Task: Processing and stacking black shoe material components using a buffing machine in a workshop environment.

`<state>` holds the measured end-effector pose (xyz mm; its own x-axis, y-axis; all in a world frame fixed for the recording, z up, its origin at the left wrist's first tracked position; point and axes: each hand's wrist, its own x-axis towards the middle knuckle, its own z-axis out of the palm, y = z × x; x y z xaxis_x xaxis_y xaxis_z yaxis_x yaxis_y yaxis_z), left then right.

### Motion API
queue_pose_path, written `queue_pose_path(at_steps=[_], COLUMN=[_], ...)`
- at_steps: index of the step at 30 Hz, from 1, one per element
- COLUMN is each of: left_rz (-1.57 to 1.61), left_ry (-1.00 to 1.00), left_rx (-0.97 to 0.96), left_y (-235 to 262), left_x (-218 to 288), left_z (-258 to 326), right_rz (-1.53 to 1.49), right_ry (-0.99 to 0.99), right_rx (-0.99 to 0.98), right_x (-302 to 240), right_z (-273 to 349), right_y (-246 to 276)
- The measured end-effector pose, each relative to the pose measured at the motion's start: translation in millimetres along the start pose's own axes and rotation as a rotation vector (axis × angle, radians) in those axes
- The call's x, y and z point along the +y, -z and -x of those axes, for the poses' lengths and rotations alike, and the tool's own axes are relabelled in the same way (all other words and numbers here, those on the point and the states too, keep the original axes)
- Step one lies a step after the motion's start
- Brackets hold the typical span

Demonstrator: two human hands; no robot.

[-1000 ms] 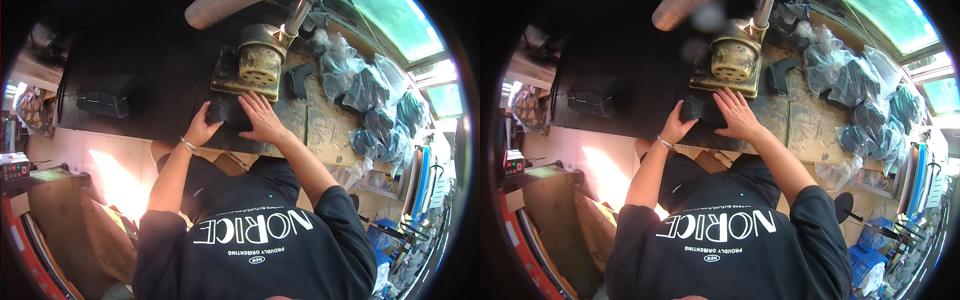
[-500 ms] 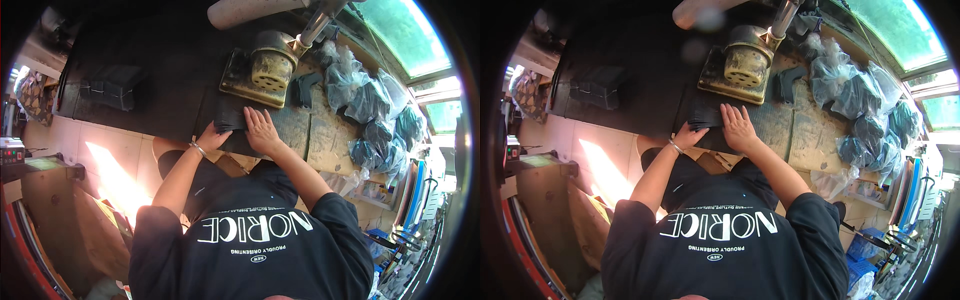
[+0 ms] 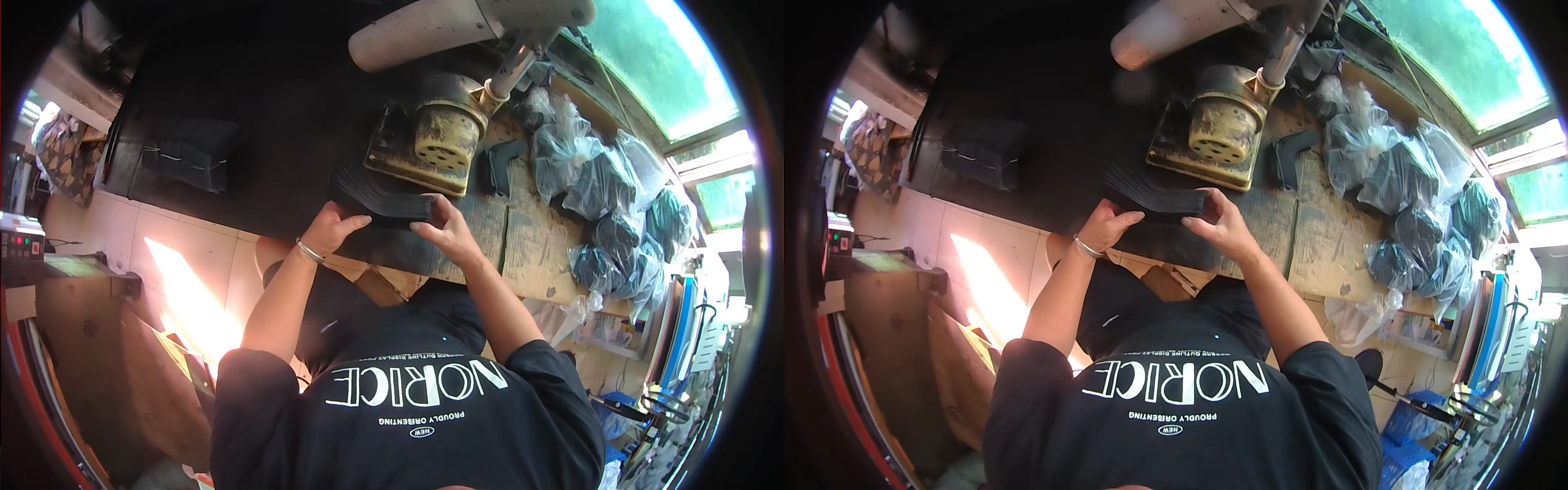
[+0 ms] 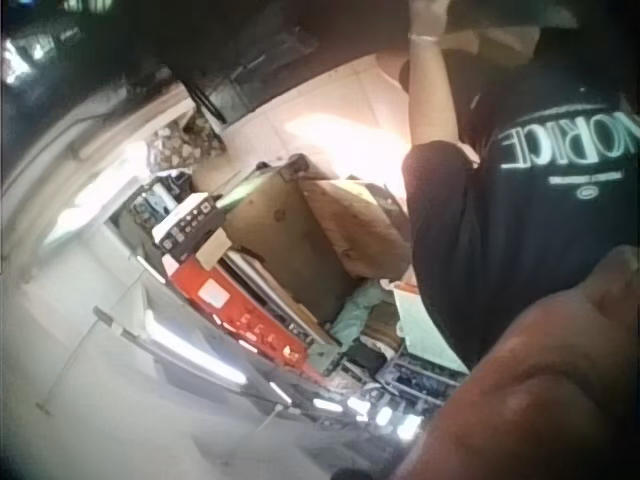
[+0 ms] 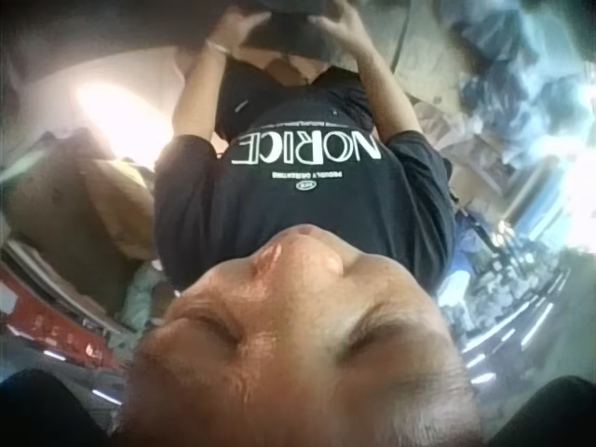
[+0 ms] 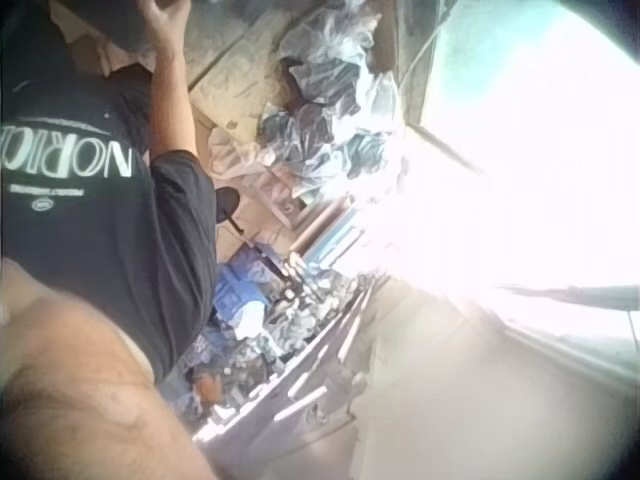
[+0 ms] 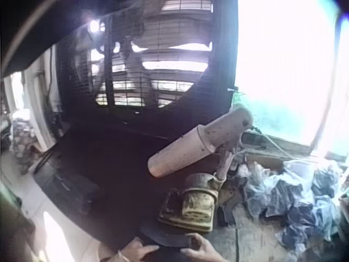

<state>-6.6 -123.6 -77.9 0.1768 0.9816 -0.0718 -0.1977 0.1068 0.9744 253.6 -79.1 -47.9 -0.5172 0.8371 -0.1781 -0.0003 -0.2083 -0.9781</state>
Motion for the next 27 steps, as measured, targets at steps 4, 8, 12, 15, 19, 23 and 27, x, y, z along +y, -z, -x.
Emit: queue_pose_path(at_steps=[4, 8, 12, 15, 19, 23, 27], left_rz=[0.212, 0.127, 0.789, 1.061, 1.121, 1.005, 0.896], left_ry=[0.006, -0.008, -0.171, -0.215, -0.259, -0.352, -0.358], left_rx=[0.010, -0.070, 0.095, 0.143, 0.233, 0.236, 0.282], left_y=[13, 24, -24, -54, -69, -75, -70], left_x=[-7, -4, 7, 4, 6, 10, 4], left_z=[0, 4, 8, 6, -4, -16, -32], right_rz=[-0.044, 0.062, 0.072, -0.020, 0.054, 0.025, -0.058], right_ry=[0.083, -0.015, 0.035, 0.095, 0.178, 0.150, 0.202], right_rx=[0.013, 0.030, 0.084, 0.118, 0.275, 0.441, 0.496], right_x=[-33, -47, -47, -47, -37, -34, -29], right_z=[-6, -13, -17, -23, -25, -29, -38], right_y=[-21, -31, -48, -69, -79, -83, -88])
